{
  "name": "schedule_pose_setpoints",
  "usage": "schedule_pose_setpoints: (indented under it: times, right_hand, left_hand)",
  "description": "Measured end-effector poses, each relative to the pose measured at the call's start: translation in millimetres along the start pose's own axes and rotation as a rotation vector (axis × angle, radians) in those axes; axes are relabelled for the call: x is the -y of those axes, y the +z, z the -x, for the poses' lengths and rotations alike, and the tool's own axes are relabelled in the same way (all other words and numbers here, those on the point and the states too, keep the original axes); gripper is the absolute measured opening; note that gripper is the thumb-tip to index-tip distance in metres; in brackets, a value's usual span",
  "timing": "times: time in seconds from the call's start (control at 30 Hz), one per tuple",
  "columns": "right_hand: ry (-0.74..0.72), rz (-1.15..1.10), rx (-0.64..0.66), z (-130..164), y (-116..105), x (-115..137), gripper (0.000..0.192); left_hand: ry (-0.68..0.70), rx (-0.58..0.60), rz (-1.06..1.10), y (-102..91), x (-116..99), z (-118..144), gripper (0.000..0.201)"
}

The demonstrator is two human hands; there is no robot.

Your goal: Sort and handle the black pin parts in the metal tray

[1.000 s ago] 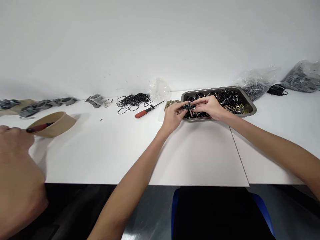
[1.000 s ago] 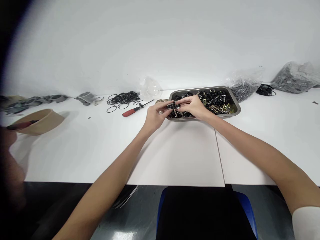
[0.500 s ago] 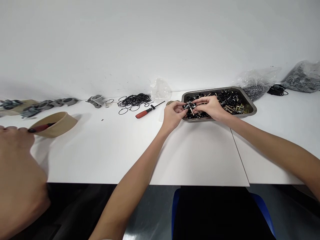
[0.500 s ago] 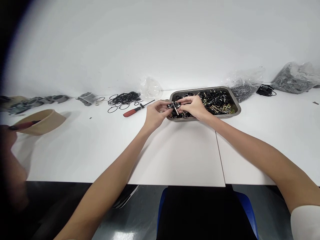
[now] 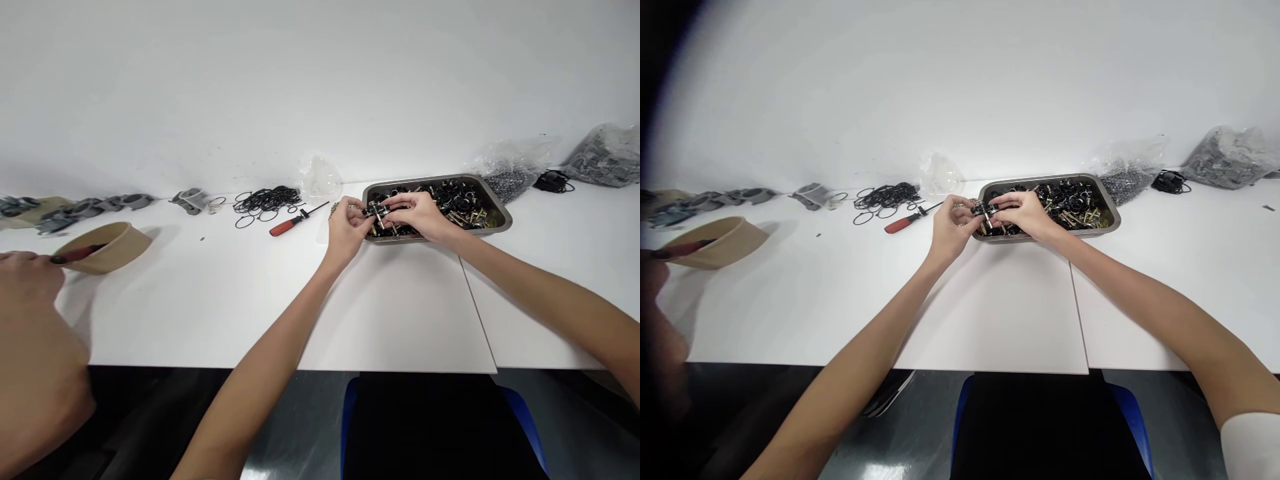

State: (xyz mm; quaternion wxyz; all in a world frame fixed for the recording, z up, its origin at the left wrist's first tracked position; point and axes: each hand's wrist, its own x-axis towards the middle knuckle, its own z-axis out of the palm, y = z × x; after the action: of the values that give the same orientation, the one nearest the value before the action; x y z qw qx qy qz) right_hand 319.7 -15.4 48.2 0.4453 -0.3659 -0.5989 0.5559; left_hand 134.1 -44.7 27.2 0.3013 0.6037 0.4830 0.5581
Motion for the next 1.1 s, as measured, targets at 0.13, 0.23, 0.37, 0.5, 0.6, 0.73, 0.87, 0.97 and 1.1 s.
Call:
schedule_pose_setpoints:
  times: [0.13, 0.23, 0.37, 0.5, 0.6, 0.73, 0.87, 0.97, 1.1]
  right_hand:
    - [-0.008, 0.018, 0.003, 0.4, 0.0, 0.6, 0.028]
    - [-0.009, 0.024, -0.007, 0.3, -0.1, 0.5, 0.029]
    - [-0.020, 0.033, -0.011, 2.0, 0.3, 2.3, 0.027]
    - [-0.028, 0.044, 0.001, 6.3, 1.6, 6.7, 0.026]
    - [-0.029, 0.068, 0.022, 9.2, 2.6, 8.9, 0.027]
    - [-0.037, 0.061, 0.044, 9.0, 2.5, 7.9, 0.028]
    - [-0.071, 0.073, 0.031, 5.6, -0.1, 4.3, 0.028]
    - [-0.083, 0.083, 0.042, 3.3, -2.1, 1.2, 0.030]
    - [-0.087, 0.074, 0.041, 1.1, -3.3, -1.3, 0.032]
  left_hand:
    - [0.051, -0.014, -0.082, 1.6, -1.3, 1.6, 0.032]
    - [0.071, 0.009, -0.075, 0.4, -3.7, 2.9, 0.024]
    - [0.055, 0.024, -0.061, -0.5, -8.5, 6.1, 0.022]
    - [0.077, 0.030, -0.133, 2.2, -10.1, 8.2, 0.030]
    - [0.068, 0.053, -0.139, 3.7, -6.9, 6.9, 0.030]
    - [0.044, 0.079, -0.127, 2.7, -2.4, 4.0, 0.023]
    - [0.019, 0.089, -0.102, 1.6, -3.2, 3.0, 0.016]
    - [-0.034, 0.101, -0.037, 1.4, -5.2, 2.4, 0.016]
    - [-0.131, 0.108, 0.070, -0.6, -4.6, 0.3, 0.018]
